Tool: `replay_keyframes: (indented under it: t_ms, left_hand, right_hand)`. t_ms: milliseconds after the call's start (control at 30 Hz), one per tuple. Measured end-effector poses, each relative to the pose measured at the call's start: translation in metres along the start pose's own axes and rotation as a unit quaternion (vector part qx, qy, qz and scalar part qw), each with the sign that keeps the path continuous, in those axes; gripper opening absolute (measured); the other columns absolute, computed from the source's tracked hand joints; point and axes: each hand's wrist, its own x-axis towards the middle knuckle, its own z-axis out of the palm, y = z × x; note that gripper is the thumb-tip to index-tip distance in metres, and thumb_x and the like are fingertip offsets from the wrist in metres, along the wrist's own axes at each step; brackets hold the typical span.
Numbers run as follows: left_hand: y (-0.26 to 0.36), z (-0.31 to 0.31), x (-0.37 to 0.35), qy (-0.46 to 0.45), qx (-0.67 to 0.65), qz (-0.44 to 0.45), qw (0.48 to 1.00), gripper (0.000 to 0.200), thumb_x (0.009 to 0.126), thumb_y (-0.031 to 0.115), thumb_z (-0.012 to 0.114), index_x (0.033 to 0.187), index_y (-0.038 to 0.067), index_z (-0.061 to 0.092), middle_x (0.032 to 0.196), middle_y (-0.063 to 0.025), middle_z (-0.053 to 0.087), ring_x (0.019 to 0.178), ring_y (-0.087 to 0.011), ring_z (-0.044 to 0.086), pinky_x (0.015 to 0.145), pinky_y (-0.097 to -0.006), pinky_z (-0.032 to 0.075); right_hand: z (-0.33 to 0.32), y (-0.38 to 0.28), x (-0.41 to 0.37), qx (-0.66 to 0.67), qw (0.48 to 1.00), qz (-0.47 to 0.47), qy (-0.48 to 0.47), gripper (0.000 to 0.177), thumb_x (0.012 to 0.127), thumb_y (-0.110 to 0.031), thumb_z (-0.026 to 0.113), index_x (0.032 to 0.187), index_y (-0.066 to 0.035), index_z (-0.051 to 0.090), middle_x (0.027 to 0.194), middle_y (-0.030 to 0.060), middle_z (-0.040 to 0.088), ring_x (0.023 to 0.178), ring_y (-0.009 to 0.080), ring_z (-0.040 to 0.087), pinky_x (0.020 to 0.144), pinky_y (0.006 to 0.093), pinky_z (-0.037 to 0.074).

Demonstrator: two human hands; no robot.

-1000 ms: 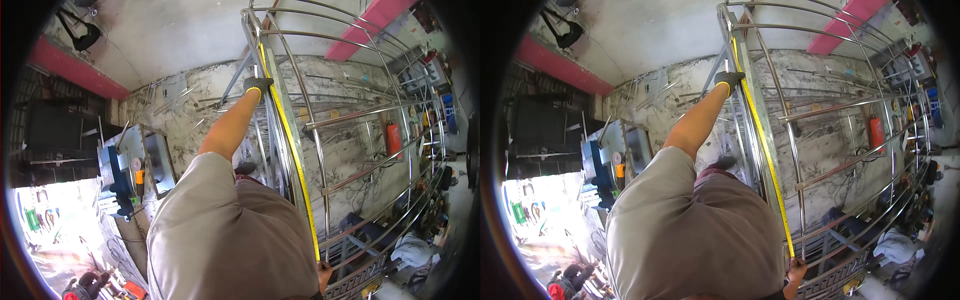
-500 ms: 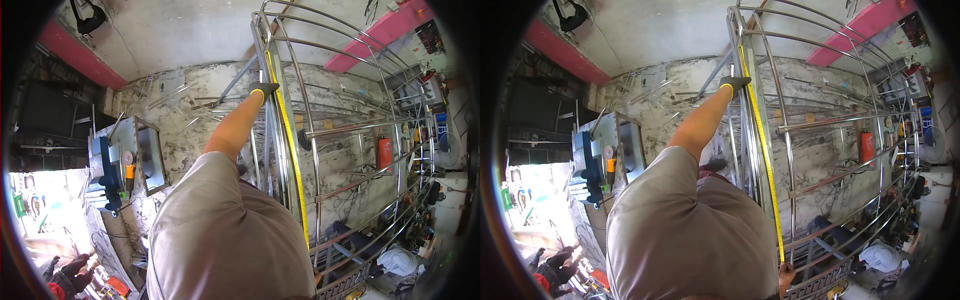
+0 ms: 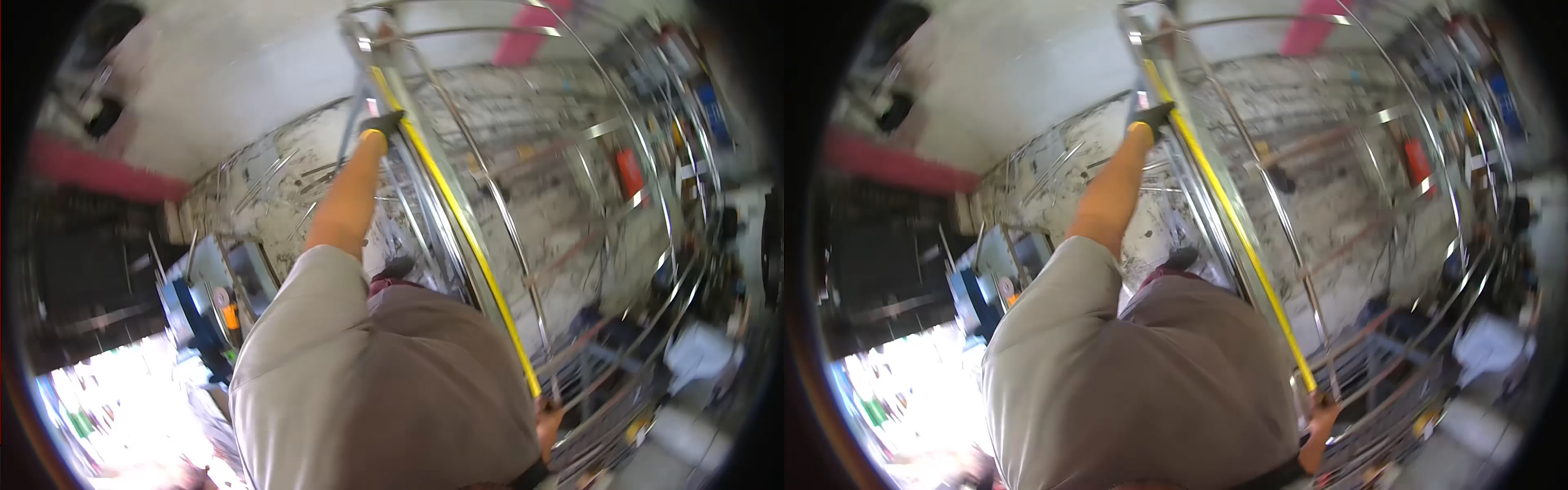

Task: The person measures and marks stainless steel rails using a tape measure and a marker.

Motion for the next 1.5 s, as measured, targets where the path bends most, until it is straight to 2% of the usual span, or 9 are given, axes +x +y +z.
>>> replay_keyframes:
  t_ms: [33,133,200,233,400,433,667,767,1500]
  left_hand:
    - [0.002,-0.014,0.005,-0.034,0.094,0.013,0.995,0.063,0.093,0.064,0.079,0.126,0.011,0.080,0.117,-0.0087,0.080,0.086,-0.0247,0.067,0.075,-0.0396,0.056]
    - [0.041,-0.023,-0.043,-0.021,-0.031,0.012,0.999,0.041,0.096,0.056,0.079,0.087,0.017,0.070,0.072,-0.0056,0.062,0.039,-0.0159,0.028,0.037,-0.0339,0.028]
    - [-0.037,-0.091,0.180,-0.293,0.389,0.501,0.715,0.079,0.101,0.049,0.071,0.166,0.009,0.048,0.166,-0.0132,0.057,0.163,-0.0259,0.040,0.135,-0.0479,0.030]
    - [-0.035,-0.068,0.151,-0.292,0.127,0.156,0.935,0.065,0.111,0.043,0.054,0.164,0.005,0.049,0.168,-0.0120,0.056,0.162,-0.0225,0.042,0.135,-0.0460,0.030]
    - [0.008,-0.055,0.135,-0.217,0.113,-0.017,0.970,0.063,0.113,0.061,0.049,0.155,0.016,0.062,0.154,-0.0037,0.068,0.089,-0.0149,0.061,0.070,-0.0293,0.042]
    - [0.016,-0.043,0.082,-0.186,0.084,-0.039,0.978,0.051,0.104,0.067,0.065,0.113,0.018,0.077,0.081,0.0001,0.069,0.053,-0.0153,0.048,0.049,-0.0320,0.038]
    - [0.037,-0.049,0.066,-0.093,0.040,-0.062,0.993,0.052,0.096,0.064,0.081,0.070,0.026,0.056,0.060,0.0052,0.029,0.047,-0.0148,0.028,0.047,-0.0295,0.026]
    - [0.046,-0.045,0.043,-0.087,0.038,-0.109,0.989,0.046,0.094,0.060,0.084,0.071,0.027,0.063,0.059,0.0076,0.036,0.049,-0.0127,0.032,0.048,-0.0297,0.030]
    - [0.067,-0.044,0.027,-0.077,0.020,-0.161,0.984,0.033,0.092,0.053,0.089,0.081,0.026,0.074,0.060,0.0090,0.060,0.047,-0.0116,0.034,0.048,-0.0284,0.032]
  right_hand:
    - [0.003,0.025,0.006,-0.031,0.999,0.027,-0.001,0.027,0.098,-0.024,0.085,0.102,0.002,0.078,0.091,0.0040,0.076,0.080,0.0155,0.068,0.077,0.0366,0.057]
    - [0.010,-0.025,-0.012,-0.094,0.995,0.021,0.001,0.029,0.101,-0.029,0.082,0.101,0.000,0.080,0.086,0.0166,0.080,0.075,0.0212,0.074,0.064,0.0404,0.057]
    - [0.004,-0.059,-0.021,-0.156,0.985,0.074,-0.003,0.034,0.099,-0.035,0.081,0.102,-0.001,0.080,0.082,0.0169,0.076,0.073,0.0281,0.070,0.071,0.0452,0.055]
    - [0.005,-0.014,-0.015,-0.190,0.981,0.046,-0.001,0.038,0.100,-0.040,0.080,0.107,-0.002,0.081,0.089,0.0182,0.074,0.075,0.0290,0.069,0.074,0.0464,0.054]
    - [0.005,-0.054,-0.018,-0.109,0.986,0.124,-0.023,0.034,0.100,-0.035,0.082,0.111,-0.002,0.082,0.101,0.0196,0.076,0.088,0.0321,0.074,0.080,0.0445,0.057]
    - [0.007,-0.045,-0.017,-0.102,0.990,0.098,-0.015,0.035,0.100,-0.035,0.081,0.110,-0.002,0.083,0.100,0.0209,0.076,0.086,0.0340,0.075,0.077,0.0453,0.058]
    - [0.008,-0.051,-0.018,-0.126,0.986,0.093,-0.050,0.032,0.096,-0.034,0.084,0.107,-0.004,0.084,0.101,0.0195,0.077,0.096,0.0364,0.074,0.086,0.0447,0.057]
    - [0.009,-0.039,-0.015,-0.141,0.981,0.088,-0.099,0.037,0.101,-0.037,0.077,0.118,-0.004,0.083,0.098,0.0199,0.080,0.078,0.0340,0.078,0.084,0.0479,0.060]
    - [0.005,-0.070,0.000,-0.163,0.949,0.169,-0.208,0.032,0.098,-0.033,0.079,0.118,-0.009,0.082,0.117,0.0176,0.078,0.117,0.0369,0.073,0.100,0.0479,0.057]
